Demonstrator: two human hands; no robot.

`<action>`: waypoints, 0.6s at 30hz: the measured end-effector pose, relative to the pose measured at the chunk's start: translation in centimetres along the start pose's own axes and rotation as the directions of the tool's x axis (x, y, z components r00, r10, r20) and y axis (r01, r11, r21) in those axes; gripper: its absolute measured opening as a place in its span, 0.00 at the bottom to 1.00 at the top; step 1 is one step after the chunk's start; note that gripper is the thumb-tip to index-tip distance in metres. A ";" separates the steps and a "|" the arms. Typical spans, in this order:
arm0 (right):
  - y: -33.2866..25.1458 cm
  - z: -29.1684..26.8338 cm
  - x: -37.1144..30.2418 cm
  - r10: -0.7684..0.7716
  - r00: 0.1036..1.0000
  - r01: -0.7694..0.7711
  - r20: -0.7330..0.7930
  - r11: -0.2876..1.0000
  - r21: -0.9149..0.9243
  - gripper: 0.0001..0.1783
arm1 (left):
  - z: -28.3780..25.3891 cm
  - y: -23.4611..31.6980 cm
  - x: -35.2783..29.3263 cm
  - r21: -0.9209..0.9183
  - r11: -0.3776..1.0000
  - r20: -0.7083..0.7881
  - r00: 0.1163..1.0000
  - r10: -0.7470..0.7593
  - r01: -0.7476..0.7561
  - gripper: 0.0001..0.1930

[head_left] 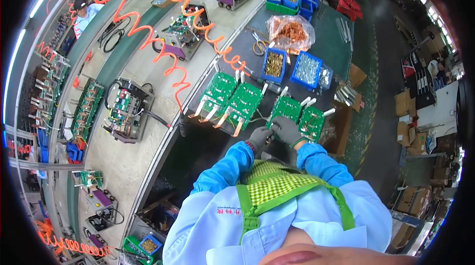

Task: Assembling components onto circuit boards using an electric screwdriver on an assembly line.

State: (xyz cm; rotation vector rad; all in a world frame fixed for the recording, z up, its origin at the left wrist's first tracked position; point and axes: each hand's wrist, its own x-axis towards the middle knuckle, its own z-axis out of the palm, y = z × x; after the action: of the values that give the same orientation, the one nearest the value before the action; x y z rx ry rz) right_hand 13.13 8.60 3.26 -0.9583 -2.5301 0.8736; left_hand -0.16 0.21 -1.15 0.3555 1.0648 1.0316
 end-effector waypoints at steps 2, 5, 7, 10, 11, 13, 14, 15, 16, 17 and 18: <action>0.2 0.5 0.5 0.010 1.000 -0.010 0.008 1.000 0.025 0.12 | -0.5 -0.2 0.4 -0.037 0.998 -0.005 0.999 -0.052 0.051 0.07; -1.1 0.1 1.3 0.080 0.989 -0.073 0.128 0.996 -0.058 0.12 | -1.1 -1.0 0.7 -0.164 0.986 0.032 0.999 -0.008 0.013 0.07; -0.8 0.4 1.5 0.101 0.987 -0.092 0.125 0.993 -0.070 0.12 | -1.0 -0.8 0.6 -0.057 0.998 0.036 0.999 0.025 -0.023 0.07; -0.3 0.4 1.4 0.118 0.991 -0.117 0.060 0.993 -0.022 0.12 | -0.9 -0.6 0.8 -0.098 0.995 0.034 0.999 0.006 -0.003 0.06; -0.1 0.4 1.4 0.100 0.994 -0.100 0.051 0.995 -0.006 0.11 | -0.9 -0.6 0.8 -0.239 0.970 0.037 0.998 -0.042 0.050 0.05; -0.1 0.1 1.7 0.082 0.996 -0.083 0.036 0.996 0.012 0.11 | -0.5 -0.3 0.5 -0.253 0.966 0.022 0.998 -0.050 0.054 0.05; 0.0 -0.2 2.0 0.111 0.991 -0.113 0.075 0.993 0.033 0.11 | -0.4 -0.1 0.4 -0.267 0.962 0.008 0.998 -0.060 0.060 0.06; 0.1 -0.5 2.0 0.140 0.983 -0.147 0.118 0.988 0.054 0.11 | -0.3 -0.1 0.3 -0.268 0.961 0.007 0.998 -0.064 0.063 0.06; 0.3 -0.8 1.8 0.143 0.982 -0.151 0.120 0.987 0.055 0.11 | -0.2 0.0 0.4 -0.269 0.961 0.022 0.998 -0.066 0.070 0.07; 0.5 -1.2 1.7 0.125 0.987 -0.135 0.102 0.986 0.097 0.11 | -0.1 0.1 0.4 -0.268 0.960 0.038 0.997 -0.069 0.077 0.07; 0.2 -1.2 1.7 0.108 0.991 -0.118 0.078 0.983 0.141 0.11 | -0.2 0.2 0.3 -0.260 0.962 0.040 0.996 -0.074 0.082 0.07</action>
State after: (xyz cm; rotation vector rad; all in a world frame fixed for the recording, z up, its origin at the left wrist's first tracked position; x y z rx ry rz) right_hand 12.54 10.45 4.18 -1.0504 -2.4483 1.1272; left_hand -0.42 0.48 -1.29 0.1128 0.8952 1.0777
